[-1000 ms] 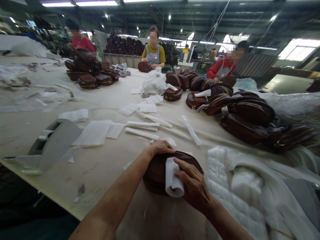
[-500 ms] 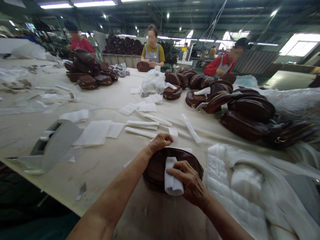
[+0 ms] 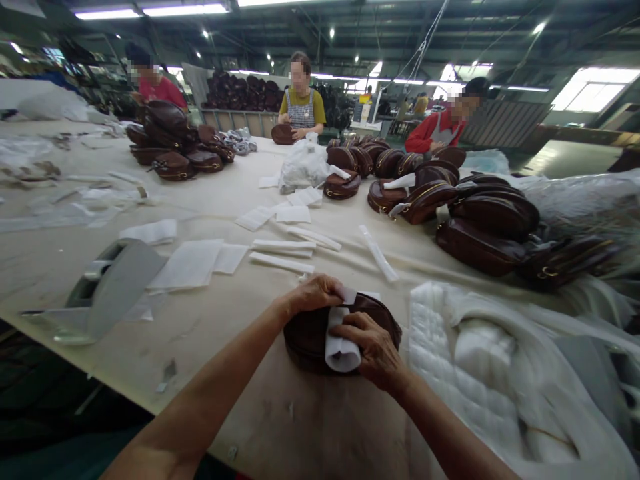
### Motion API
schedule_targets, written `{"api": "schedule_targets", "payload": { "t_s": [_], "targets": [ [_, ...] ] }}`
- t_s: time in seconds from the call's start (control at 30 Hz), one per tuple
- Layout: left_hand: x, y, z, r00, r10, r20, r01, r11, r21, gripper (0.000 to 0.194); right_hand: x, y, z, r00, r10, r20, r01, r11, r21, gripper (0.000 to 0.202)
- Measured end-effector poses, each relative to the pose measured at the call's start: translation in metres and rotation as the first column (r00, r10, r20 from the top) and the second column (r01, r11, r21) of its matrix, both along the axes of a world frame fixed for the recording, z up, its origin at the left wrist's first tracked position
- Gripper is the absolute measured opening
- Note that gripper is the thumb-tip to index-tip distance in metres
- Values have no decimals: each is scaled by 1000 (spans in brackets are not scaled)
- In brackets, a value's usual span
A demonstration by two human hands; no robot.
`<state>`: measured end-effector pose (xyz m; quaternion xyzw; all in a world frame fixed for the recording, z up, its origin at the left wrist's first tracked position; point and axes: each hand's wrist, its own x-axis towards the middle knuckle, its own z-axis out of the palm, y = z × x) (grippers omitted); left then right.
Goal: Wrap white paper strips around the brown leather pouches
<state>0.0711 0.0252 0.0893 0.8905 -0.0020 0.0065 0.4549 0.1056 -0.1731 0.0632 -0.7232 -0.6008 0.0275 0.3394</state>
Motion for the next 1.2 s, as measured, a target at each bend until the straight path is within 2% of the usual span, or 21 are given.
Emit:
{"api": "schedule_targets", "payload": {
  "t_s": [0.2, 0.4, 0.63, 0.8, 0.9, 0.97, 1.03, 1.1, 1.13, 1.2],
  "targets": [
    [-30, -21, 0, 990, 6, 141, -45, 959, 280, 16, 1, 0, -5, 999, 12, -36, -10, 998, 55, 36],
    [-42, -28, -5, 980, -92, 178, -2, 883, 470, 18, 1, -1, -11, 999, -29, -33, 32, 993, 112, 38],
    [-49, -28, -4, 965, -218, 148, 103, 830, 548, 22, -2, -3, -16, 998, -58, -7, 58, 974, 220, 36],
    [-60, -24, 10, 930, -357, 87, 268, 821, 504, 29, -2, -2, -15, 996, -68, -53, 81, 950, 302, 31],
    [-65, -25, 22, 925, -376, 44, 314, 826, 469, 29, -2, -2, -11, 992, -51, -113, 80, 958, 274, 30],
    [-67, -28, 25, 933, -358, 32, 299, 822, 484, 29, -3, -3, -7, 986, -31, -166, 72, 968, 242, 29],
    [-68, -31, 23, 946, -323, 42, 258, 823, 505, 36, 0, -5, 0, 973, 7, -231, 40, 979, 199, 30],
    [-70, -34, 15, 955, -292, 55, 221, 822, 525, 34, 11, -7, 8, 953, 53, -300, -14, 992, 129, 31],
    [-70, -34, 11, 958, -281, 60, 207, 819, 535, 30, 21, -7, 12, 945, 35, -326, -8, 996, 84, 30],
    [-71, -35, 5, 961, -268, 73, 184, 812, 554, 26, 50, -2, 17, 935, -164, -313, 155, 986, -56, 25]
  ]
}}
